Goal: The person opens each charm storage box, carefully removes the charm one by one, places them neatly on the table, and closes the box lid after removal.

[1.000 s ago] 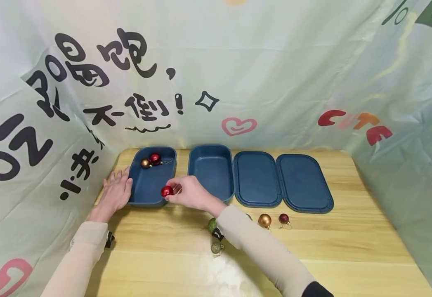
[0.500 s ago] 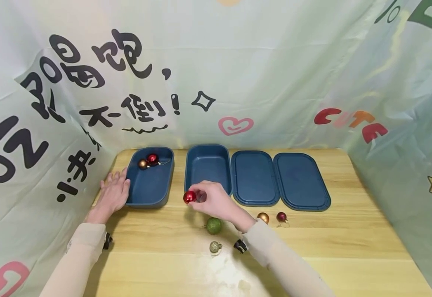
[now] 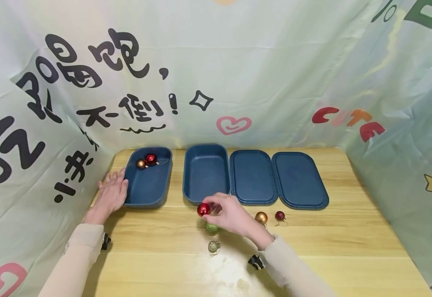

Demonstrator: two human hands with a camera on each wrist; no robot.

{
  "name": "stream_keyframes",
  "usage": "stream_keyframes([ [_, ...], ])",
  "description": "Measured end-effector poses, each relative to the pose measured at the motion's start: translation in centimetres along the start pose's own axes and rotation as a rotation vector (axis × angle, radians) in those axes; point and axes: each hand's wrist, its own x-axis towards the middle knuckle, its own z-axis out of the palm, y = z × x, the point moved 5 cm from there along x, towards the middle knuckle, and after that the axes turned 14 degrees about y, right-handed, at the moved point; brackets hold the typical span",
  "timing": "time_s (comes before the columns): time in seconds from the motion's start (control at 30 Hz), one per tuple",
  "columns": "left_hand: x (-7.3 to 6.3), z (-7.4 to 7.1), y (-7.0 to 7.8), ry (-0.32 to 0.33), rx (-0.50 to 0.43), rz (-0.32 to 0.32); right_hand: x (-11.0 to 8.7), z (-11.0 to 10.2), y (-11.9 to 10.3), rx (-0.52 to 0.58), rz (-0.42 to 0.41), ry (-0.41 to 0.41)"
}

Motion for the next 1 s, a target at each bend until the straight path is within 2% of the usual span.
stream_keyframes([
  [0.57,-0.1,0.0,0.1,0.008,-0.002,0.007,-5.4,-0.8,1.7,0.004,0.076,0.018],
  [1.0,0.0,-0.1,0.3,-0.002,0.002,0.009,-8.2,-1.5,2.8,-0.021,-0.050,0.081],
])
